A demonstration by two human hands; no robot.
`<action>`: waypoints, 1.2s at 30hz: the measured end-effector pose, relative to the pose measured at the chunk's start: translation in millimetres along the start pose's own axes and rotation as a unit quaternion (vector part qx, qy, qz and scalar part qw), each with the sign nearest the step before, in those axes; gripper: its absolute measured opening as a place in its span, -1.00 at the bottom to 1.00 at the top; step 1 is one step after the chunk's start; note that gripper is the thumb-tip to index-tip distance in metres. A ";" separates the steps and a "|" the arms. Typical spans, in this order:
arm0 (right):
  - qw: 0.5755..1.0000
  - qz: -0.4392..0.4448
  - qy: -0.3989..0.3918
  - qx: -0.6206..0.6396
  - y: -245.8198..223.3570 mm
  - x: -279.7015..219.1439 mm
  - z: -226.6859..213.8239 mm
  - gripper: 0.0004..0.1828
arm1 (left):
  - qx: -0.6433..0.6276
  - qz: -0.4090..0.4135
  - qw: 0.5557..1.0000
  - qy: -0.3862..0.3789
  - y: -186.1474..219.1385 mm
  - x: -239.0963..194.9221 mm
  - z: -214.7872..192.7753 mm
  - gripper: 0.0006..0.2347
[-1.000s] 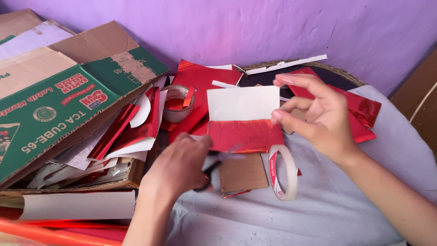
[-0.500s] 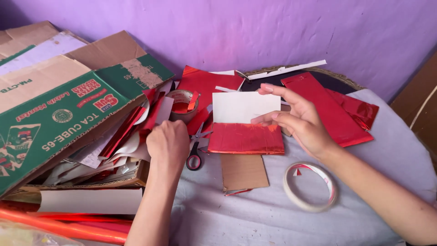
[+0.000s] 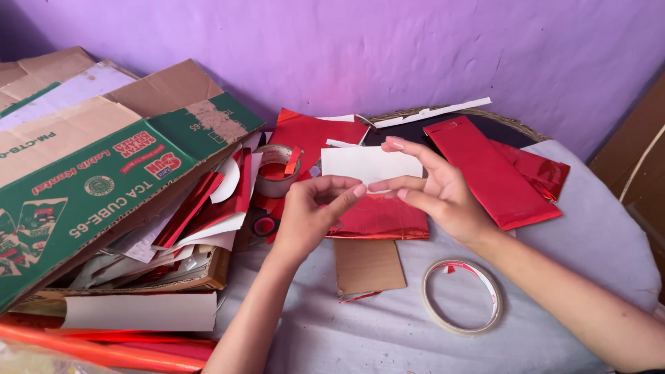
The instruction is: Wrapping small cardboard pieces with red metallic paper using double-sided tape and scissors to assemble components.
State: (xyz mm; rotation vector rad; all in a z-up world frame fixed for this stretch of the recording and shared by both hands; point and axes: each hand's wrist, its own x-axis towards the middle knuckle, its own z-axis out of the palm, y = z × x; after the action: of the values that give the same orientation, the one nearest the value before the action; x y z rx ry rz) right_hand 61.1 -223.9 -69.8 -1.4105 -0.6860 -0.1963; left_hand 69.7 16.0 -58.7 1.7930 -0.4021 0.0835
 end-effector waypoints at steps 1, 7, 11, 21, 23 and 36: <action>1.000 0.001 0.001 0.001 1.7 -0.2 0.1 -0.23 | 0.001 -0.001 1.000 -0.001 2.8 -1.2 2.7 -0.68; 1.000 -0.024 -0.002 -0.009 12.0 -1.4 1.5 -0.19 | -0.092 -0.075 0.993 -0.012 1.1 -2.0 12.2 -0.65; 1.000 -0.027 0.000 -0.014 14.6 -1.4 2.2 -0.21 | -0.106 -0.059 0.993 0.008 2.5 -2.7 13.5 -0.68; 0.997 -0.023 0.043 -0.067 18.6 -2.7 5.5 -0.12 | -0.007 0.013 1.000 0.003 0.7 -3.1 17.5 -0.84; 0.997 -0.015 0.051 -0.061 16.0 -1.5 7.2 -0.17 | 0.004 0.015 1.000 0.005 -3.5 -2.7 19.0 -0.85; 0.984 -0.023 0.068 -0.163 5.1 -1.3 2.1 -0.35 | 0.056 0.018 0.998 0.026 -20.0 1.5 20.1 -0.90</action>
State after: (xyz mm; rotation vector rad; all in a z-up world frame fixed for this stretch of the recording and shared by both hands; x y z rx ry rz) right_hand 62.1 -221.3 -74.8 -1.6775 -0.5905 -0.4533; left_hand 74.2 0.6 -82.1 1.8907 -0.3987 0.1799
